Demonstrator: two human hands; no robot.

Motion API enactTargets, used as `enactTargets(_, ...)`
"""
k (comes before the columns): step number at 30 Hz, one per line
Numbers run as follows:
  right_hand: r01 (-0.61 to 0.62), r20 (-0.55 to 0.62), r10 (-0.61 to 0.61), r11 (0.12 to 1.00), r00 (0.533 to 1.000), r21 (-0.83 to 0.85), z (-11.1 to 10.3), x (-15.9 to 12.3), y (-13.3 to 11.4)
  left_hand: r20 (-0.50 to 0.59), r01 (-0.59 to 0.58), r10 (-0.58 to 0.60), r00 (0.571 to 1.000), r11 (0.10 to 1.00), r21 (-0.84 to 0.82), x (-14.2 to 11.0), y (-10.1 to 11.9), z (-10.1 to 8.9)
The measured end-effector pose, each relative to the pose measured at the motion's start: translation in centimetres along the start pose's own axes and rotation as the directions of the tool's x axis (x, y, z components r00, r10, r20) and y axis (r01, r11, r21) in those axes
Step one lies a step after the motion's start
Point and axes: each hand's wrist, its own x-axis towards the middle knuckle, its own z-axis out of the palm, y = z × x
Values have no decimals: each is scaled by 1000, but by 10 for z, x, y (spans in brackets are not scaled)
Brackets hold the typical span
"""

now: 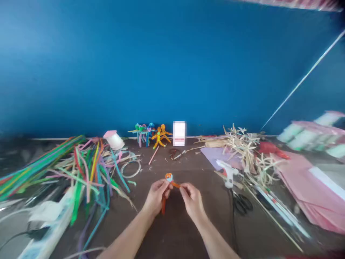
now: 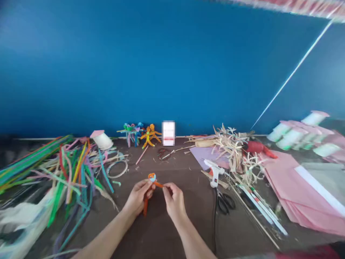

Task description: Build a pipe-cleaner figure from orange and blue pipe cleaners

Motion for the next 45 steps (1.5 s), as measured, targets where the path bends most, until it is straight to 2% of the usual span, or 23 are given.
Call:
enactTargets(4, -132, -11, 136, 975, 991, 181, 0, -1, 5, -59, -5, 1, 998, 998, -58, 2, 5, 4)
enactTargets(7, -230, -36, 265, 892, 964, 390, -3, 2, 7, -96, 20, -29, 995, 995, -98, 2, 7, 4)
enactTargets(13, -163, -105, 348, 658, 932, 735, -13, 8, 9, -157, 86, -114, 981, 981, -174, 3, 9, -2)
enactTargets(17, -100, -132, 365, 551, 921, 828, -18, 10, 7, -134, 99, -129, 983, 973, -210, 5, 10, -4)
enactTargets(21, -125, -104, 400, 506, 911, 853, -21, 13, 4, -124, 106, -138, 983, 965, -240, 4, 12, -3)
enactTargets(23, -133, -98, 399, 512, 912, 849, -22, 13, 4, -123, 115, -148, 981, 963, -244, 4, 13, -2)
enactTargets(25, -138, -99, 378, 552, 920, 822, -21, 12, 4, -113, 125, -155, 981, 964, -233, 3, 14, -1)
enactTargets(28, -208, -41, 312, 721, 949, 661, -16, 9, 4, -96, 121, -140, 985, 975, -186, 2, 15, 0)
enactTargets(30, -251, 60, 253, 850, 966, 463, -13, 6, 1, -93, 111, -127, 988, 982, -154, 1, 16, 1)
enactTargets(32, -242, 149, 205, 922, 967, 302, -10, 4, -1, -83, 119, -132, 988, 983, -141, 1, 16, 3)
enactTargets(34, -241, 207, 194, 941, 959, 238, -9, 3, -2, -75, 132, -143, 987, 981, -144, 1, 15, 3)
enactTargets(40, -289, 399, 189, 935, 897, 206, -14, 4, -5, -107, 95, -114, 988, 982, -163, 3, 12, 4)
enactTargets(45, -267, 452, 168, 950, 876, 164, -17, 5, -8, -87, 123, -135, 987, 984, -129, 2, 12, 4)
